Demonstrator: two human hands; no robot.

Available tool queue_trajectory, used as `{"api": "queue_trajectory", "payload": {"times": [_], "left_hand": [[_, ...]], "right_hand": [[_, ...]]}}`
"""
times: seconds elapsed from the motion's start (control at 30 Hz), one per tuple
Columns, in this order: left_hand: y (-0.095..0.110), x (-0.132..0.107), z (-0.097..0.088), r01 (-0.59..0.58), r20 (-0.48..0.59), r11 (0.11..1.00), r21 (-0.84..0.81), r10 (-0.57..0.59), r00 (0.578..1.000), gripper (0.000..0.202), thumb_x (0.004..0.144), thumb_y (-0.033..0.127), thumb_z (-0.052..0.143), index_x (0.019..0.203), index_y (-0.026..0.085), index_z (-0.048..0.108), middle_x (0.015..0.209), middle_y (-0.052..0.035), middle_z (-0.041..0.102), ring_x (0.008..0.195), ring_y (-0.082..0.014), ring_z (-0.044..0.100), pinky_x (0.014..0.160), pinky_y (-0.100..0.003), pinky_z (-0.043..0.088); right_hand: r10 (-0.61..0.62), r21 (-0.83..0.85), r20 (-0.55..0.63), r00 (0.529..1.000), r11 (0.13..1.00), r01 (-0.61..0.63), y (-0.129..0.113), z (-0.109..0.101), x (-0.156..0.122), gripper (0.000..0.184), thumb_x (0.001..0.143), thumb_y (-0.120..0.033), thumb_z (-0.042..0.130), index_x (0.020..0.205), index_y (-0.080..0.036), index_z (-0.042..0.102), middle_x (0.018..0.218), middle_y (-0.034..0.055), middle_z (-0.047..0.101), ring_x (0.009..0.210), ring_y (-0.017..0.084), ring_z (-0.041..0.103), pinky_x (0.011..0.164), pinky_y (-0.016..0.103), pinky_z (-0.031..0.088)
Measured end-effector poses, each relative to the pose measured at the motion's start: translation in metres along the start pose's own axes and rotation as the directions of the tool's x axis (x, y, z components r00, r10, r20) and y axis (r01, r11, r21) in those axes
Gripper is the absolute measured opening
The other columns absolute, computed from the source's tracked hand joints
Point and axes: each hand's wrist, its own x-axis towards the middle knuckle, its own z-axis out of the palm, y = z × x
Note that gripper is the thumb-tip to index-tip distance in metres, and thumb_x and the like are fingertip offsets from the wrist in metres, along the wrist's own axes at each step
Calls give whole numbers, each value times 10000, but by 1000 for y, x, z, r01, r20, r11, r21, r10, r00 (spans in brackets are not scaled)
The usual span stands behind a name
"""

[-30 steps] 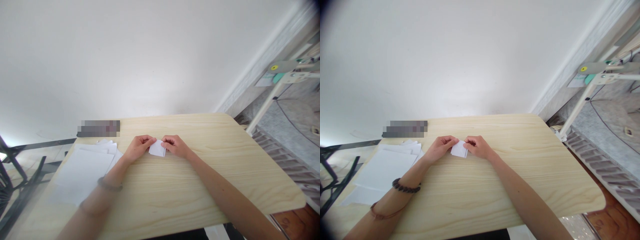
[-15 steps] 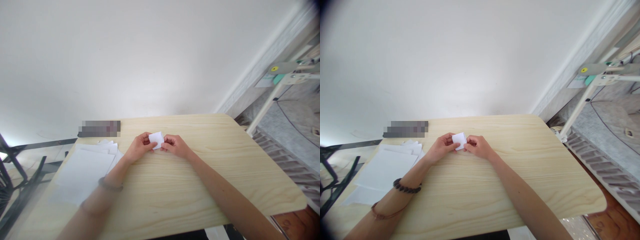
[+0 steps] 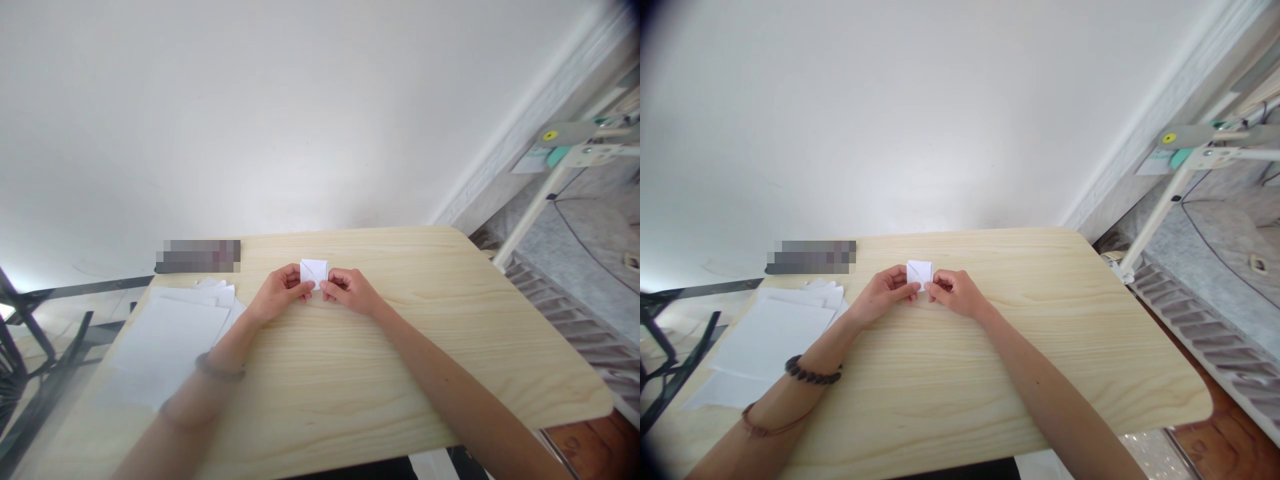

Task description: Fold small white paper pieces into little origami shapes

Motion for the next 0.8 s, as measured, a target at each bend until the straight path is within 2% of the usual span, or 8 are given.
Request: {"api": "queue_trajectory", "payload": {"times": [0.2, 0.37, 0.57, 0.8], "left_hand": [[0, 0, -3, -36, -10, 990, 136, 38, 999, 188, 780, 302, 528, 843, 132, 577, 638, 16, 528, 587, -93, 474, 579, -214, 392], [-1, -1, -3, -14, -34, 986, 166, 20, 999, 253, 773, 355, 525, 874, 132, 588, 690, -9, 566, 626, -115, 502, 619, -236, 408], [-1, -1, -1, -31, -31, 976, 216, 38, 999, 274, 762, 381, 519, 847, 135, 607, 723, -17, 582, 623, -117, 503, 598, -233, 400], [-1, -3, 0, -18, -70, 966, 259, 37, 997, 325, 762, 423, 510, 845, 127, 618, 659, -10, 576, 608, -119, 503, 580, -226, 395]], "right_hand": [[-13, 6, -36, 999, 1000, 13, 2, 2, 0, 209, 797, -325, 468, 816, -138, 562, 631, 15, 591, 527, 92, 504, 497, 200, 384], [-7, -6, -36, 999, 1000, 7, 4, 3, 1, 202, 792, -324, 477, 776, -138, 558, 618, 16, 586, 526, 96, 515, 500, 202, 397], [21, 81, -79, 997, 997, -14, 2, 1, 2, 228, 807, -375, 455, 848, -163, 527, 634, -3, 569, 511, 90, 544, 500, 190, 426], [46, 51, -125, 991, 998, -40, 3, 1, 3, 243, 814, -382, 453, 803, -160, 549, 544, -23, 545, 485, 88, 539, 507, 187, 421]]}}
